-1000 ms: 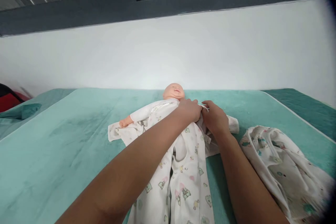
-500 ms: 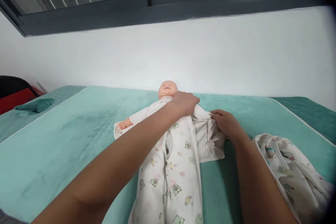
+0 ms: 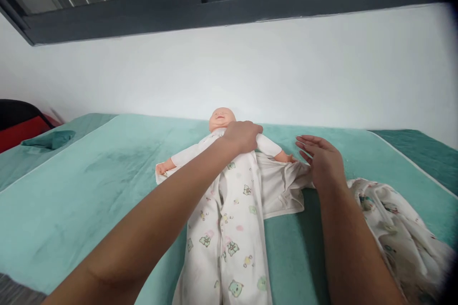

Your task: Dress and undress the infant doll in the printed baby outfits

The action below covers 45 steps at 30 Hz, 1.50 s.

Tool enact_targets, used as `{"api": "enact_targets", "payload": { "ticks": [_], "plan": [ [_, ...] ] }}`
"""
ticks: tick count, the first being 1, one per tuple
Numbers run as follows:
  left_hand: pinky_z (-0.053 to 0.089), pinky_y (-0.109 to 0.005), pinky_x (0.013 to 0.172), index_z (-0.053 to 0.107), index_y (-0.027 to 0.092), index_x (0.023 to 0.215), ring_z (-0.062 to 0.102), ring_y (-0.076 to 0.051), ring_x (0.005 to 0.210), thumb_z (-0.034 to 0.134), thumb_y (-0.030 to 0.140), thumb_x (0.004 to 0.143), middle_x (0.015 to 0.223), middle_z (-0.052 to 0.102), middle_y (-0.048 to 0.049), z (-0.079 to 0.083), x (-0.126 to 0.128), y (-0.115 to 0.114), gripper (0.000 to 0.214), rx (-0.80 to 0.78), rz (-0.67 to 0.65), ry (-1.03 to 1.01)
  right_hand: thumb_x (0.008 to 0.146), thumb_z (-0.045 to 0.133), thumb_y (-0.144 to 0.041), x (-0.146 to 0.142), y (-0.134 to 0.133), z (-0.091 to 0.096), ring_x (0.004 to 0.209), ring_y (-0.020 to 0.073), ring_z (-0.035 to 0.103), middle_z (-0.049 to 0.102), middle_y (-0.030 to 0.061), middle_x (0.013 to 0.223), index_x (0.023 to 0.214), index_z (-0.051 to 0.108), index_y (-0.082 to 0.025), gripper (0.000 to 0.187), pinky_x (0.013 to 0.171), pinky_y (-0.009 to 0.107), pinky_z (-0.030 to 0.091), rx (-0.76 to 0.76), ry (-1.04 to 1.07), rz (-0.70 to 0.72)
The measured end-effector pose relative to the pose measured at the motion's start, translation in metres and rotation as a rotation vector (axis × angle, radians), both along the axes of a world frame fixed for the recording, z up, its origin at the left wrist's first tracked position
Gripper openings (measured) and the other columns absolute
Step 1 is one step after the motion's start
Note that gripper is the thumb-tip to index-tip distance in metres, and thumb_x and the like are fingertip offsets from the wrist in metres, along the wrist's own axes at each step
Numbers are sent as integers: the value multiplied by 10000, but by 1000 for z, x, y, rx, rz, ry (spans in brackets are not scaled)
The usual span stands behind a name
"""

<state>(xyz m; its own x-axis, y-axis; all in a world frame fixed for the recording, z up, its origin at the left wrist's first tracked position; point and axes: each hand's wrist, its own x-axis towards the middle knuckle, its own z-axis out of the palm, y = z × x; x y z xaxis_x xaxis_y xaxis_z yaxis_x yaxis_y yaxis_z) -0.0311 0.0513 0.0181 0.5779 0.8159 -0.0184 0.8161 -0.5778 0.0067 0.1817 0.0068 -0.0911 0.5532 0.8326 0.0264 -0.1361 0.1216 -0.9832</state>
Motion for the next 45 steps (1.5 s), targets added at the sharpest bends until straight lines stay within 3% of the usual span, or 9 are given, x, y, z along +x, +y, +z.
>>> {"api": "enact_targets", "payload": {
  "ticks": [5,12,16,19,24,29,34,38,45],
  "plan": [
    [406,-321,639,648,286,1130,637,-207,755,519,161,753,970,715,-26,8,-13,3,417,11,30,-41,591,638,-166,-14,3,-5,890,204,699,748,94,1045,881,674,-180,292,744,312,538,-25,6,87],
    [400,-318,628,649,274,1052,623,-199,729,520,159,764,986,695,-38,7,-21,2,336,4,21,15,644,506,-110,-7,5,-22,759,204,650,745,39,831,896,696,-214,333,657,300,458,-275,-743,276],
    [400,-319,625,628,277,1080,623,-205,735,529,170,776,950,690,-42,11,-25,4,337,40,41,-1,629,462,-79,-2,6,-25,748,200,626,728,33,800,868,710,-218,371,676,301,430,-291,-925,245],
    [422,-325,644,612,267,1097,631,-214,762,523,194,806,975,690,-52,8,-24,4,313,53,44,-10,600,457,-88,-1,8,-22,729,192,625,703,22,749,840,701,-211,364,709,305,457,-212,-761,145],
    [481,-344,705,605,232,1181,656,-247,882,506,210,836,1108,677,-90,-11,-10,-9,360,20,-6,29,657,498,-171,3,9,-14,902,212,684,721,83,999,969,620,-194,336,777,334,528,35,-212,-116],
    [496,-338,931,614,282,1249,627,-216,1136,460,342,941,1280,672,-26,-22,-33,-31,349,-38,1,-514,825,503,-292,-33,2,-7,1091,263,622,693,120,1121,1012,640,-194,252,969,447,460,72,-567,-134],
    [484,-328,984,678,260,1092,635,-200,1114,489,348,937,1190,705,-21,-50,-91,-46,260,63,319,-1086,942,467,-386,-97,-9,1,1242,247,544,650,86,1285,1168,618,-247,305,1160,509,240,202,-943,246],
    [453,-360,1037,652,259,1143,599,-215,1171,516,412,927,1262,656,-43,-79,-119,-48,298,13,467,-1202,971,453,-436,-112,-14,4,1364,223,450,574,38,1414,1145,606,-296,270,1204,527,79,204,-907,394],
    [408,-345,1076,642,232,983,544,-203,1250,595,408,893,1318,585,-60,-96,-119,-42,202,69,349,-1224,894,569,-501,-114,-16,6,1403,231,395,524,34,1461,1155,561,-305,327,1196,548,-31,118,-833,437]
  ]
}}
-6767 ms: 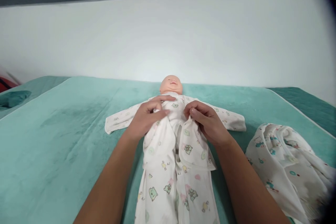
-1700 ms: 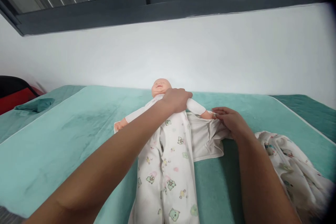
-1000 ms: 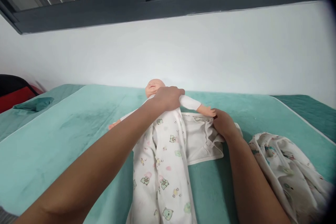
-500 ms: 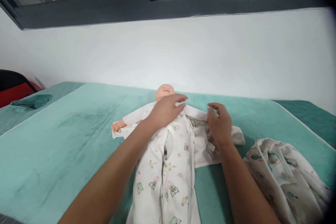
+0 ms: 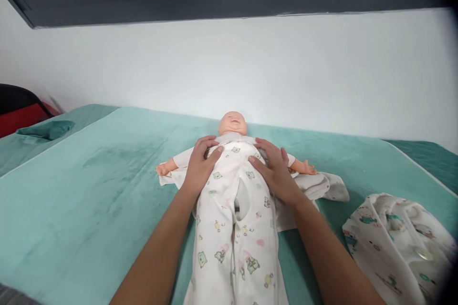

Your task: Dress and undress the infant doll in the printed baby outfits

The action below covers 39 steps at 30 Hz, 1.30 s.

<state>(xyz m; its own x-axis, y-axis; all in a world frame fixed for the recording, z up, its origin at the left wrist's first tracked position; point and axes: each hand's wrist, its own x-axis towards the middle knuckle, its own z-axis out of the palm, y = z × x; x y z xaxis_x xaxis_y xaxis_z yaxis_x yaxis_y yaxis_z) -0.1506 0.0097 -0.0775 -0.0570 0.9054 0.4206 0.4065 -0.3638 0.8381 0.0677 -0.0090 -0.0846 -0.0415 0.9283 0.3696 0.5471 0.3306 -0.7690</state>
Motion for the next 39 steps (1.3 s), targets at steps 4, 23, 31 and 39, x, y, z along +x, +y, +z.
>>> {"api": "enact_targets", "payload": {
  "ticks": [4,23,31,39],
  "plan": [
    [427,-358,1044,604,227,898,555,-209,1223,603,369,895,1276,608,-65,3,3,-6,142,94,-15,64,905,559,-486,-3,-2,3,1379,239,403,523,44,1437,1056,586,-289,250,1189,556,14,7,-17,11],
    [196,-280,535,231,204,587,227,-100,566,486,495,915,587,211,44,15,-15,-17,508,-133,-1,151,901,584,-534,18,-8,4,598,115,260,255,-51,618,614,283,-218,522,551,276,242,-117,452,20],
    [420,-254,701,587,228,1032,552,-180,900,828,415,644,985,591,11,32,-56,-28,493,-567,-587,179,869,623,-503,39,-19,18,666,139,448,499,-34,702,708,523,-208,351,612,264,360,-437,185,359],
    [391,-236,641,559,210,883,521,-150,806,784,383,700,887,543,31,32,-45,-30,338,-482,-508,98,693,811,-341,36,-28,14,742,172,560,611,-25,815,945,612,-210,347,638,269,443,-507,321,368]
  ]
}}
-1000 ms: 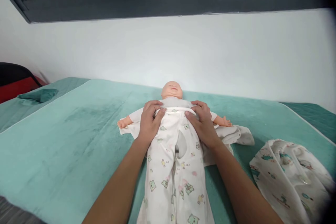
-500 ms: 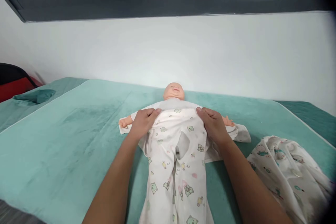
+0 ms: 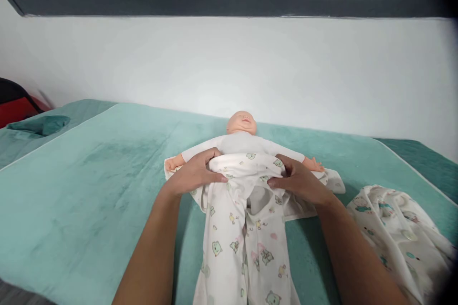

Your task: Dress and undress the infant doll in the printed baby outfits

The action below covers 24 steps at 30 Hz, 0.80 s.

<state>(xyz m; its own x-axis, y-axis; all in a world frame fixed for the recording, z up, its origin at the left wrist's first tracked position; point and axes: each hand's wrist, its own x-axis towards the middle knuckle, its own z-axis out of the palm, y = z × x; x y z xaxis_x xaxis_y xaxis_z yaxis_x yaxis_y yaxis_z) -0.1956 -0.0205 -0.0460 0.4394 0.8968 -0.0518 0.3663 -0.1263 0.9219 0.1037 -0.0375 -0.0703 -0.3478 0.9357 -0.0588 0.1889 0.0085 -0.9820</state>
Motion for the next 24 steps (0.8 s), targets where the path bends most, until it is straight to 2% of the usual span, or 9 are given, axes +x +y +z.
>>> {"api": "enact_targets", "payload": {
  "ticks": [5,7,10,13,16,18,21,24],
  "plan": [
    [341,-228,621,525,195,778,466,-120,724,735,302,737,784,503,50,-3,9,-1,239,173,118,-18,740,747,-329,-8,0,-8,671,134,483,547,-41,729,817,589,-190,224,597,246,370,202,-84,-151],
    [348,-233,630,518,195,753,473,-121,715,709,288,758,759,511,52,-5,16,-1,213,252,166,-33,764,677,-260,-13,1,-11,660,123,446,505,-51,697,763,568,-192,129,599,243,346,339,-132,-253],
    [367,-245,650,515,201,728,493,-127,711,653,244,791,730,532,52,-10,28,-1,158,403,285,-27,766,587,-191,-21,3,-15,636,115,396,430,-65,639,688,517,-198,105,601,247,315,516,-199,-417],
    [391,-276,707,561,214,781,532,-151,759,626,240,811,782,604,40,-20,37,-1,76,548,433,64,782,567,-212,-27,2,-14,643,122,410,456,-68,640,698,507,-206,104,613,254,317,538,-255,-484],
    [407,-330,798,595,226,851,565,-196,859,619,294,837,877,665,13,-30,36,-6,73,597,466,189,813,562,-260,-25,-1,-8,685,137,431,473,-62,669,689,453,-213,171,634,260,329,459,-308,-420],
    [408,-366,881,608,226,898,566,-229,968,615,350,854,959,672,-17,-35,30,-16,131,583,427,227,853,551,-327,-17,-6,-3,718,150,446,492,-50,710,703,441,-216,217,656,267,348,388,-333,-296],
    [428,-371,942,581,236,1102,555,-245,1097,601,447,873,1137,632,-55,-41,16,-39,312,373,307,84,844,611,-458,-1,-16,3,770,175,493,554,-26,820,853,529,-222,251,679,279,394,259,-333,-68],
    [446,-347,958,474,253,1285,548,-239,1163,680,468,814,1266,569,-65,-45,5,-59,557,130,148,-109,698,773,-475,8,-26,1,827,205,546,609,3,935,1073,564,-229,495,688,289,434,152,-306,20]
  ]
}}
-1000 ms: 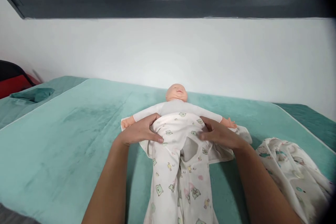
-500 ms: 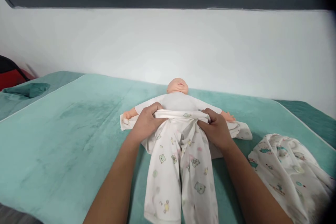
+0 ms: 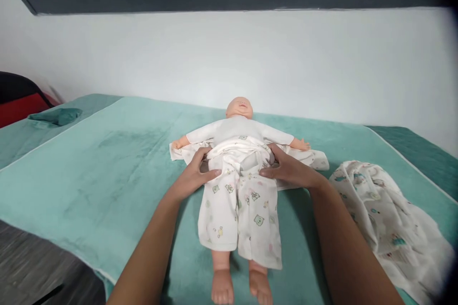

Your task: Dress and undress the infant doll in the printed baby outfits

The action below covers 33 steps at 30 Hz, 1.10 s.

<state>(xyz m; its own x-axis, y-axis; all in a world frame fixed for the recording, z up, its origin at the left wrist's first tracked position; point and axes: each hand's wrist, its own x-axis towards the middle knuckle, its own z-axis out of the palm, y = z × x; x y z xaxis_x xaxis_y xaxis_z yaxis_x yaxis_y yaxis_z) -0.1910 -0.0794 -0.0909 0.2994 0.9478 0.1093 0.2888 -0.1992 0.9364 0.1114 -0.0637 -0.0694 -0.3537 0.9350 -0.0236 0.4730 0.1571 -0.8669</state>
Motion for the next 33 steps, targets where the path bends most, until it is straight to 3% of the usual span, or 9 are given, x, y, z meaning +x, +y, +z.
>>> {"api": "enact_targets", "payload": {
  "ticks": [2,6,12,15,18,21,24,29,33],
  "plan": [
    [443,-339,945,491,237,1244,547,-237,1140,736,453,757,1218,570,-57,-2,-2,-7,586,-10,8,-12,658,794,-454,-3,-6,-5,815,209,548,622,1,910,1045,584,-225,496,679,291,431,20,8,-55],
    [422,-294,798,546,212,898,540,-186,921,693,357,762,962,556,-10,-8,6,-11,248,167,224,174,726,642,-330,-22,-21,-20,676,164,448,525,-35,678,727,528,-222,157,602,268,326,225,-143,-263],
    [389,-324,753,446,229,767,498,-187,771,580,288,785,755,515,8,-19,15,-14,147,441,399,313,720,507,-227,-48,-45,-31,574,156,348,418,-28,543,611,374,-233,172,581,300,213,502,-309,-627],
    [412,-315,772,515,223,928,525,-190,846,590,317,809,906,575,-11,-18,12,-17,169,281,319,218,730,471,-208,-46,-44,-31,611,162,397,456,-31,586,647,412,-236,106,587,284,260,402,-152,-553],
    [435,-308,847,514,221,1145,540,-190,956,631,402,834,1081,577,-26,-14,4,-23,378,74,135,41,761,477,-209,-32,-43,-30,751,180,509,573,-22,750,765,533,-225,58,666,276,365,229,25,-341],
    [439,-314,901,501,222,1204,536,-213,1047,744,457,752,1142,562,-39,-10,-3,-30,565,-7,-6,-13,758,622,-280,-18,-50,-24,870,208,568,656,-10,934,1021,619,-227,268,744,293,426,47,107,-142],
    [439,-317,895,555,211,1045,526,-229,1090,765,459,735,1156,562,-58,-10,-4,-36,449,91,1,45,707,748,-366,-16,-60,-20,821,209,582,680,-14,927,1112,615,-232,448,701,287,431,-29,70,-98],
    [409,-365,826,462,226,666,523,-207,796,613,331,830,745,560,-21,-21,2,-47,247,421,165,308,763,619,-276,-34,-80,-36,663,179,513,599,-17,678,736,581,-215,77,612,278,340,280,-93,-299],
    [392,-352,764,441,238,681,490,-204,716,559,233,770,685,515,-5,-28,2,-54,149,475,283,378,786,541,-202,-47,-97,-50,591,156,458,501,-31,587,669,480,-228,135,583,279,309,433,-73,-471]
  ]
}}
